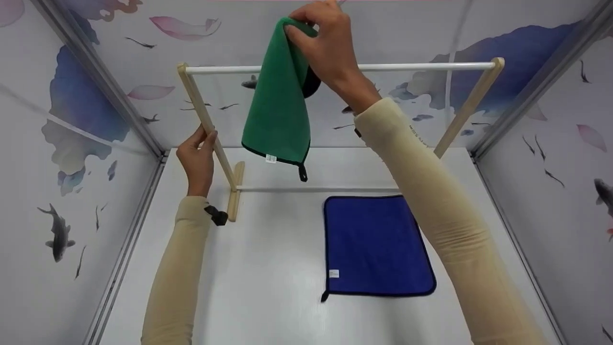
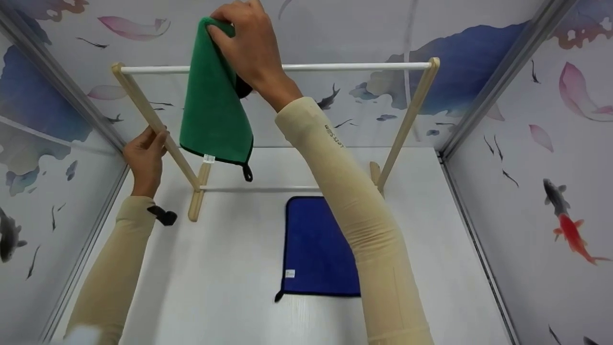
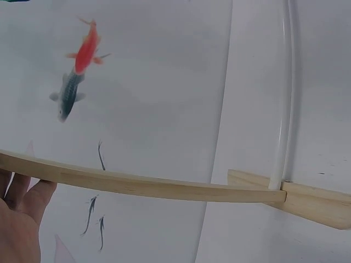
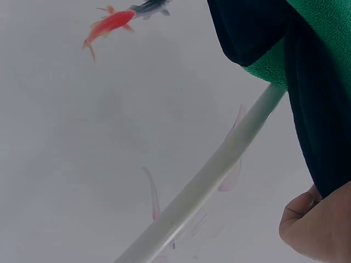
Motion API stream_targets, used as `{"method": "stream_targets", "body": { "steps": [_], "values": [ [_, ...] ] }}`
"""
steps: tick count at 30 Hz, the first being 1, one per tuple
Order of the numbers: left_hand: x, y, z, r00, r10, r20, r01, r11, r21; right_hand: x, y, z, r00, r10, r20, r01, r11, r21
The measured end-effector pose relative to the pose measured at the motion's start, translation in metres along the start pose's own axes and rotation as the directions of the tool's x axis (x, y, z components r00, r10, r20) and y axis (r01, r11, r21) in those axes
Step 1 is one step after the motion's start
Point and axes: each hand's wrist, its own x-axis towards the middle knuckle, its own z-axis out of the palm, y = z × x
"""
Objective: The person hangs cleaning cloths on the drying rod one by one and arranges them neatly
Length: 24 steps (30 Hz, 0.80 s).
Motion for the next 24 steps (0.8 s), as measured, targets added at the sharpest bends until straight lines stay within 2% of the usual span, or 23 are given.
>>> {"method": "stream_targets", "body": {
  "steps": [9, 15, 18, 24],
  "values": [
    [-0.001, -0.002, 0.000, 1.000, -0.030, -0.005, 0.030, 0.999, 0.016, 0.005, -0.001, 0.009, 1.000, 0.010, -0.029, -0.009, 0.999, 0.046],
    [0.000, -0.003, 0.001, 1.000, -0.008, -0.018, 0.009, 1.000, 0.030, 0.015, 0.001, 0.011, 0.997, 0.016, -0.075, -0.006, 0.992, 0.130],
    [0.001, 0.002, 0.003, 1.000, -0.013, -0.028, 0.014, 0.999, 0.041, 0.021, 0.004, 0.011, 0.996, 0.037, -0.078, -0.024, 0.985, 0.169],
    [-0.006, 0.026, 0.005, 0.998, -0.048, -0.028, 0.048, 0.998, 0.033, 0.029, 0.009, 0.008, 0.991, 0.102, -0.090, -0.085, 0.982, 0.171]
  ]
}}
